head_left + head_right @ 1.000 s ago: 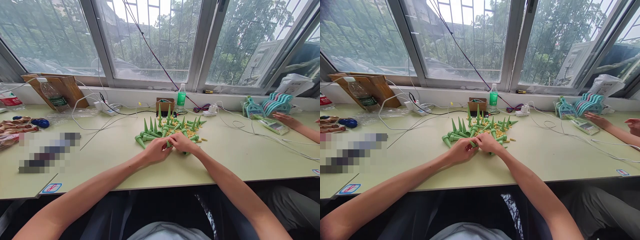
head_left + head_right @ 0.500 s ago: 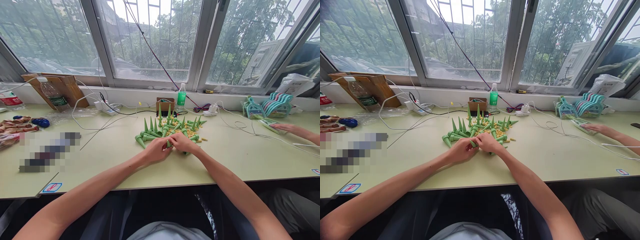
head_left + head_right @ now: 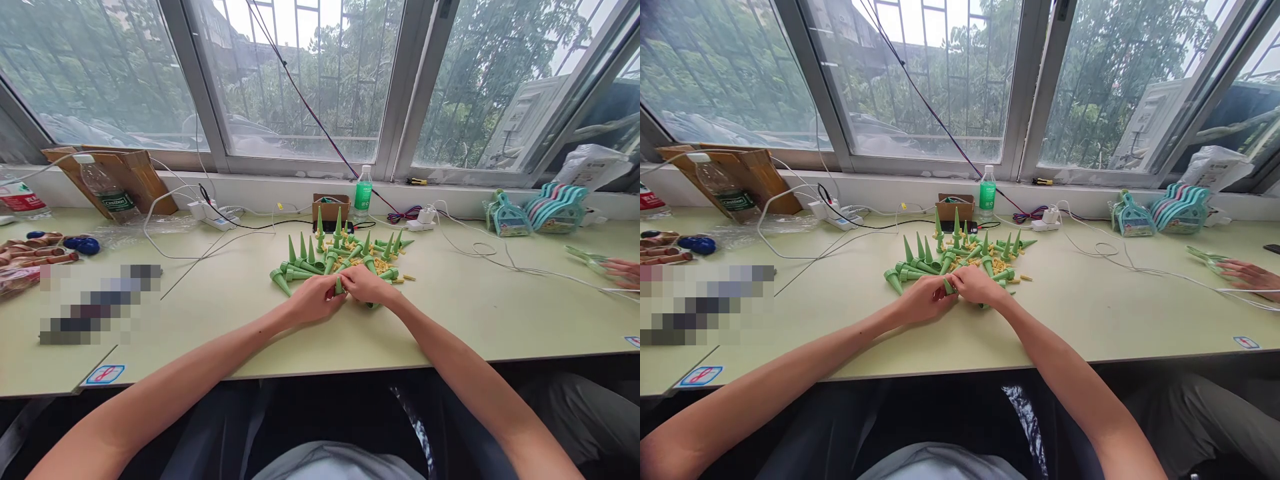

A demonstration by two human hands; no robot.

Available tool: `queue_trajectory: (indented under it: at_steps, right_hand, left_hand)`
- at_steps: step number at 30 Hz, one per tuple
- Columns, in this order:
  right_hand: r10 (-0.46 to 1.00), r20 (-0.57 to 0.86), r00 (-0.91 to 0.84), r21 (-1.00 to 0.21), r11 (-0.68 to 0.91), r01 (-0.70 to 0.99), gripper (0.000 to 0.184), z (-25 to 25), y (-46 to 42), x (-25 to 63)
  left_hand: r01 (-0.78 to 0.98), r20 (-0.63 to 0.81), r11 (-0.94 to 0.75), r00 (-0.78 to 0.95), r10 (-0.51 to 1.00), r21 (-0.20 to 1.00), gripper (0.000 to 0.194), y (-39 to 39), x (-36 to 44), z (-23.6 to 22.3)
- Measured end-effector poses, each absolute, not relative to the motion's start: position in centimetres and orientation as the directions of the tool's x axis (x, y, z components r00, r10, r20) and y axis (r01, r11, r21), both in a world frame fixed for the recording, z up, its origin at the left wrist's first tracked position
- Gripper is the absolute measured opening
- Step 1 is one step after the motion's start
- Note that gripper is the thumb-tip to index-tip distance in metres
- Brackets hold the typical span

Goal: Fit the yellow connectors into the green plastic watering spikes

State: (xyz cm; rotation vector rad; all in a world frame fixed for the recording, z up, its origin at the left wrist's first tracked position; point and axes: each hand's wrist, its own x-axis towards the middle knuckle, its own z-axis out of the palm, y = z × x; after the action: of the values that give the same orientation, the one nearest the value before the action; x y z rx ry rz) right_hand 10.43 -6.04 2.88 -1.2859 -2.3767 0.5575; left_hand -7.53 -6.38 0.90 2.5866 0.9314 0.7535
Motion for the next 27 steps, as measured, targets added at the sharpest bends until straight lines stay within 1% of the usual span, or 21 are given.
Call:
queue_trajectory:
  at_steps: [13,19,24,27]
  right_hand:
    - [0.854,0.143,-0.500,-0.529,0.493,0.691,0.034,2.91,-6.19,10.41]
    - [0.851,0.179,-0.493,-0.532,0.505,0.680,0.034,2.72,-6.05,10.43]
    - [0.850,0.214,-0.482,-0.560,0.511,0.652,0.037,2.42,-5.70,10.39]
    - [0.851,0.245,-0.464,-0.579,0.512,0.635,0.042,2.35,-5.55,10.30]
  left_hand:
    - [0.491,0.386,-0.751,0.652,0.653,0.442,0.010,-6.40,-7.52,0.93]
    - [0.465,0.420,-0.770,0.652,0.632,0.437,0.006,-6.42,-7.52,0.92]
    - [0.446,0.459,-0.797,0.654,0.601,0.407,0.007,-6.77,-7.47,1.22]
    - [0.446,0.494,-0.825,0.661,0.565,0.347,0.011,-6.81,-7.57,1.30]
